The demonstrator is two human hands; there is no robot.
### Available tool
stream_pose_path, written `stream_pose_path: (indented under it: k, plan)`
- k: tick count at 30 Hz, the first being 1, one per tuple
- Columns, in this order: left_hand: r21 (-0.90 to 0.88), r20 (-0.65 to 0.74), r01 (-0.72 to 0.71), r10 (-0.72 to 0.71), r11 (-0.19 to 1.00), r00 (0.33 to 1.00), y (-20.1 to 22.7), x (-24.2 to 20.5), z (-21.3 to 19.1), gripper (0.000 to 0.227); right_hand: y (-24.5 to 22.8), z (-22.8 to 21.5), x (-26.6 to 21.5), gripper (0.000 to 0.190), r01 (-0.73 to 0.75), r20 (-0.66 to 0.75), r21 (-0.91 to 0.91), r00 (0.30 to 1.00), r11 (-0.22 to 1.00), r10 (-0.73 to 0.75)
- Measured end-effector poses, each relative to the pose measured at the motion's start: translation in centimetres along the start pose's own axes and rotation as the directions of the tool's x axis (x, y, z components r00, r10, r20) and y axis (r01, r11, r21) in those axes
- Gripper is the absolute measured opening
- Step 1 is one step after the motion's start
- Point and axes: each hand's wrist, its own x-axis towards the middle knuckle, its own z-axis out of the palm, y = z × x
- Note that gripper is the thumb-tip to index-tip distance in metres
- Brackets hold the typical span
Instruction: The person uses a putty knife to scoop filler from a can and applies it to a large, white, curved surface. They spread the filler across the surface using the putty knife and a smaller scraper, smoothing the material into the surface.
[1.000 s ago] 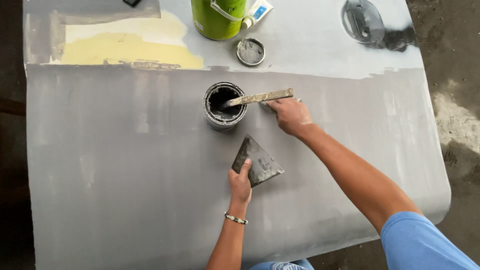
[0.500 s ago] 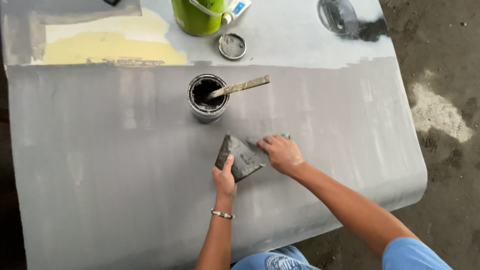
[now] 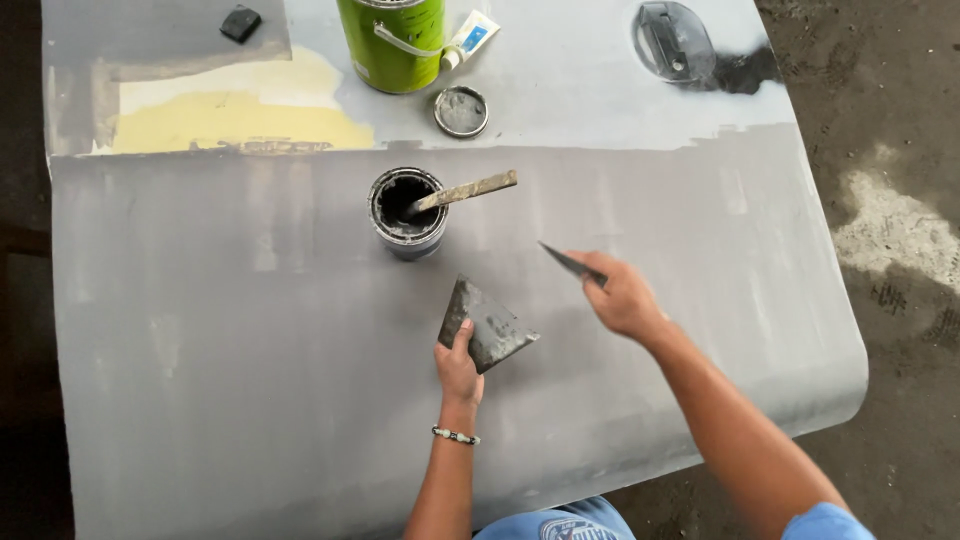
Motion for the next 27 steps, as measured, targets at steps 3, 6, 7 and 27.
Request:
stream_pose_path:
  k: [3,6,7,27]
  plan:
    - [0.055,0.006,-0.043,0.043,0.998,0.999,-1.0,0.6,0.6,0.026,-0.4,-2.3,4.0,0.046,-0.096,0.002,-0.226,0.995,0.969,0.099]
    - [0.037,-0.006,-0.046,0.046,0.998,0.999,-2.2,1.2,1.2,0.025,4.1,-2.5,9.3,0.046,0.09,0.001,-0.374,0.995,0.923,-0.096]
    - [0.038,-0.01,-0.047,0.047,0.998,0.999,-2.6,1.3,1.6,0.025,4.3,-2.6,10.6,0.046,0.092,0.005,-0.372,0.995,0.924,-0.097]
    - [0.044,0.018,-0.047,0.046,0.998,0.999,-7.5,4.7,6.5,0.032,8.2,1.1,16.5,0.045,0.206,0.122,-0.638,0.978,0.742,-0.167]
